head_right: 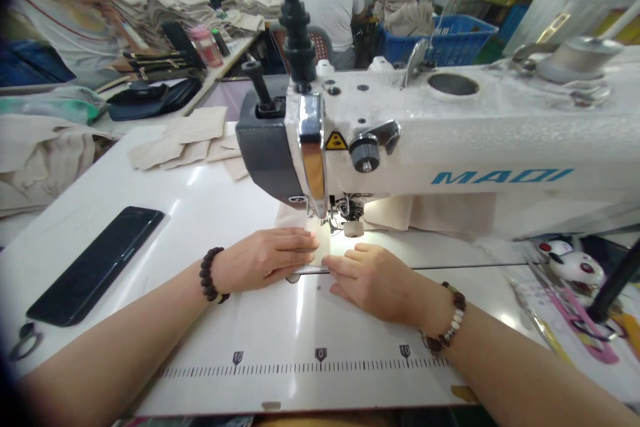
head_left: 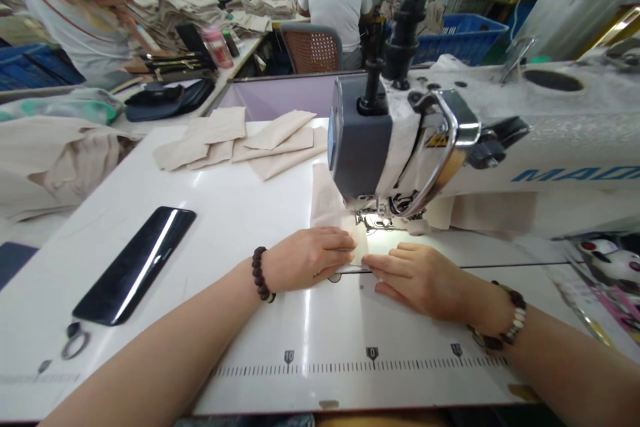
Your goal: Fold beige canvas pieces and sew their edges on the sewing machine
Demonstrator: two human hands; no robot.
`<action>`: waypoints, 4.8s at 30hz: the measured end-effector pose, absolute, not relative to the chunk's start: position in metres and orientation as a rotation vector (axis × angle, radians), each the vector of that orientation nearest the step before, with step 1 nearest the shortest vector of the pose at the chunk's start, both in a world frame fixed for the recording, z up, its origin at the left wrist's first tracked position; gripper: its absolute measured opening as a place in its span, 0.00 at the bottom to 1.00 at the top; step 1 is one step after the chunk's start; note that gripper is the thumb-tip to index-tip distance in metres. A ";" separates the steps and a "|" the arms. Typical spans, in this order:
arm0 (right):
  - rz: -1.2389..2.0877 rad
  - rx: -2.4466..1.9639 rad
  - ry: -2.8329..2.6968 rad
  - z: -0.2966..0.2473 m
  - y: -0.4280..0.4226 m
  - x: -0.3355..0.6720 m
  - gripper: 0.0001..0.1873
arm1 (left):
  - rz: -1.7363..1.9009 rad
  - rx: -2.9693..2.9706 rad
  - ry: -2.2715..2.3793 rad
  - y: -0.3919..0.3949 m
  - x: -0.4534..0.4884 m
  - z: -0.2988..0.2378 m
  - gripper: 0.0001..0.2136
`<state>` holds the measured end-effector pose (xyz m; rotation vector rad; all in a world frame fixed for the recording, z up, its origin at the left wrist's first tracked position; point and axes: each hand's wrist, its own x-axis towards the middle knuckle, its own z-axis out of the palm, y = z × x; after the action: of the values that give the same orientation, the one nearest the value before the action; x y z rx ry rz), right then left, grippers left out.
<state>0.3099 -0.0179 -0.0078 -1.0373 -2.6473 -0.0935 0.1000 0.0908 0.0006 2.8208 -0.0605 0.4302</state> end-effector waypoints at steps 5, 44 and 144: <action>-0.022 -1.071 -2.654 -0.005 -0.021 0.305 0.12 | 0.413 2.861 -0.075 0.090 0.100 0.001 0.11; 0.047 -1.387 -2.457 -0.006 -0.008 0.304 0.11 | 0.424 2.905 0.208 0.110 0.113 -0.004 0.10; 0.054 -1.583 -2.298 -0.013 -0.007 0.299 0.14 | 0.217 2.904 0.446 0.096 0.118 -0.002 0.12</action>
<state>0.2989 -0.0070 -0.0130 -1.5832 -2.2985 0.0541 0.1179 0.0959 -0.0016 2.9043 0.4465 0.2171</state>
